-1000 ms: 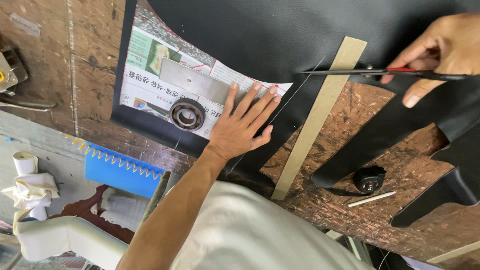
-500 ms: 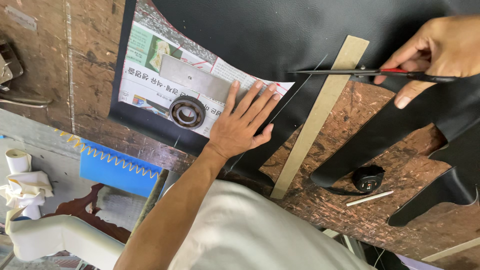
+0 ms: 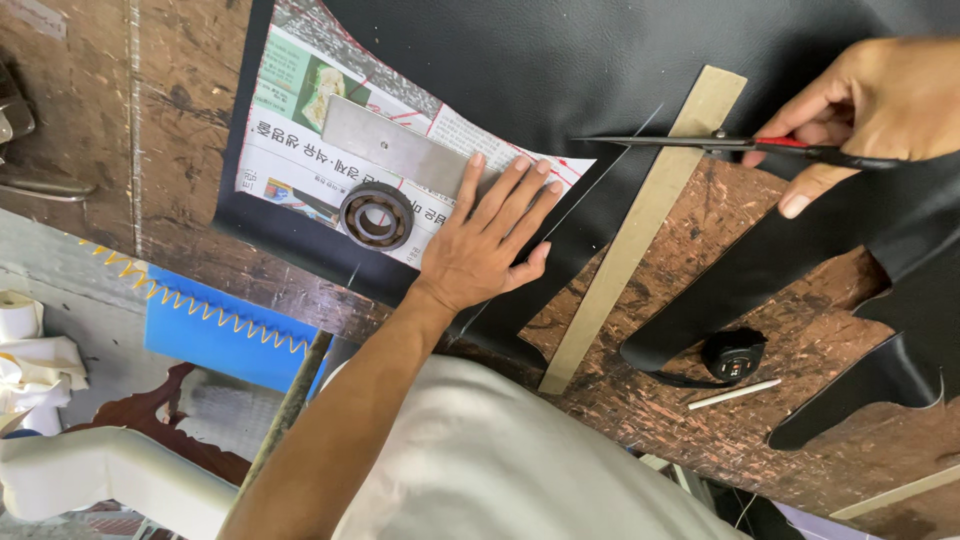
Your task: The person cuts black vinyl fabric with scissors along the edge of a paper pattern taped to the material, holding the fabric flat with one hand. They then remove the paper pattern, reposition the cut piece, and mark the fabric with a white marker while folding and aligning the material on the workbench.
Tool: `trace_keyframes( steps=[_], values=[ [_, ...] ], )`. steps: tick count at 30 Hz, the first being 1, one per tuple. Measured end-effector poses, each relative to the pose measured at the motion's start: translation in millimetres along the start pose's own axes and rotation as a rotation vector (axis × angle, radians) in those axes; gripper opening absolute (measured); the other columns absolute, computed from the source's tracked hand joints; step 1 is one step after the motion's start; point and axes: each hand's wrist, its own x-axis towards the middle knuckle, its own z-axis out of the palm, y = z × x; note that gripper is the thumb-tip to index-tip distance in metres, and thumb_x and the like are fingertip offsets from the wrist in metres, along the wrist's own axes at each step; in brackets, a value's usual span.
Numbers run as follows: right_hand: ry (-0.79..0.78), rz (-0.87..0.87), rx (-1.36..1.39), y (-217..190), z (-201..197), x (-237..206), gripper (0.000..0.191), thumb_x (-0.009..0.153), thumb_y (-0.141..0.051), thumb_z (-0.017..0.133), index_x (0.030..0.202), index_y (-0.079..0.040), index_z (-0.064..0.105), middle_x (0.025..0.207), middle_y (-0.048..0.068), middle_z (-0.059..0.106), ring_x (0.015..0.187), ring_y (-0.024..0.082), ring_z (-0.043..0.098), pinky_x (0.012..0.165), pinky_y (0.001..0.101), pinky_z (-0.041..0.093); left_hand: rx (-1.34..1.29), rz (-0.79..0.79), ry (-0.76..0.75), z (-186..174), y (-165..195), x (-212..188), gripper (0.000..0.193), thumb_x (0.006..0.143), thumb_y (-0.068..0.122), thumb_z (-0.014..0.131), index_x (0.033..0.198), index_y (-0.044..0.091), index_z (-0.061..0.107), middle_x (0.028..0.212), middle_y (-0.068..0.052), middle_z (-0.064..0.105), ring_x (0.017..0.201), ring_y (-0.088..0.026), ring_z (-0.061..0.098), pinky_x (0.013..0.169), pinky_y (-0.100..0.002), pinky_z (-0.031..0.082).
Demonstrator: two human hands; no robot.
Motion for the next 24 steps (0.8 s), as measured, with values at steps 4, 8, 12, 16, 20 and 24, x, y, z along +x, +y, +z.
trace_keyframes(
  steps=[4,8,12,16,20,24],
  values=[
    [-0.004,0.02,0.007,-9,4,2,0.056,0.066,-0.024,0.096,0.12,-0.022,0.081,0.056,0.002,0.042,0.061,0.017,0.051,0.08,0.0306,0.054,-0.014,-0.002,0.003,0,1,-1,0.064,0.098,0.034,0.07,0.154,0.006,0.051,0.162,-0.014,0.041,0.152,-0.029,0.035,0.129,-0.061,0.025],
    [0.009,0.011,0.025,-14,7,-2,0.055,0.067,-0.022,0.095,0.12,-0.02,0.081,0.058,0.0,0.046,0.062,0.014,0.05,0.077,0.0288,0.051,-0.026,-0.004,0.007,3,0,-3,0.065,0.098,0.034,0.07,0.154,0.006,0.051,0.161,-0.015,0.042,0.152,-0.03,0.035,0.129,-0.061,0.025],
    [0.002,0.013,0.079,-18,11,-9,0.055,0.068,-0.021,0.095,0.122,-0.02,0.082,0.06,0.001,0.043,0.061,0.016,0.044,0.069,0.0334,0.05,-0.031,0.0,0.021,6,-1,-6,0.065,0.098,0.034,0.071,0.153,0.006,0.05,0.158,-0.016,0.044,0.151,-0.031,0.037,0.129,-0.062,0.025],
    [0.03,0.054,0.044,-25,17,-13,0.057,0.067,-0.021,0.095,0.122,-0.019,0.08,0.06,0.003,0.047,0.057,0.017,0.051,0.069,0.0345,0.05,-0.051,0.004,0.046,8,-1,-9,0.065,0.098,0.033,0.071,0.153,0.006,0.049,0.157,-0.016,0.044,0.15,-0.031,0.037,0.129,-0.062,0.025],
    [0.044,-0.004,0.16,-23,28,-11,0.062,0.068,-0.016,0.097,0.126,-0.008,0.077,0.06,0.003,0.053,0.056,0.018,0.052,0.064,0.038,0.049,-0.058,0.014,0.056,8,-2,-11,0.065,0.098,0.033,0.072,0.152,0.005,0.049,0.156,-0.017,0.044,0.149,-0.032,0.037,0.128,-0.063,0.025],
    [0.042,-0.127,0.262,-14,35,-9,0.06,0.064,-0.014,0.096,0.121,-0.006,0.08,0.06,0.002,0.045,0.056,0.017,0.045,0.072,0.0301,0.054,-0.06,0.018,0.057,6,-2,-13,0.066,0.098,0.033,0.072,0.152,0.004,0.049,0.154,-0.018,0.045,0.148,-0.033,0.038,0.128,-0.063,0.025]
  ],
)
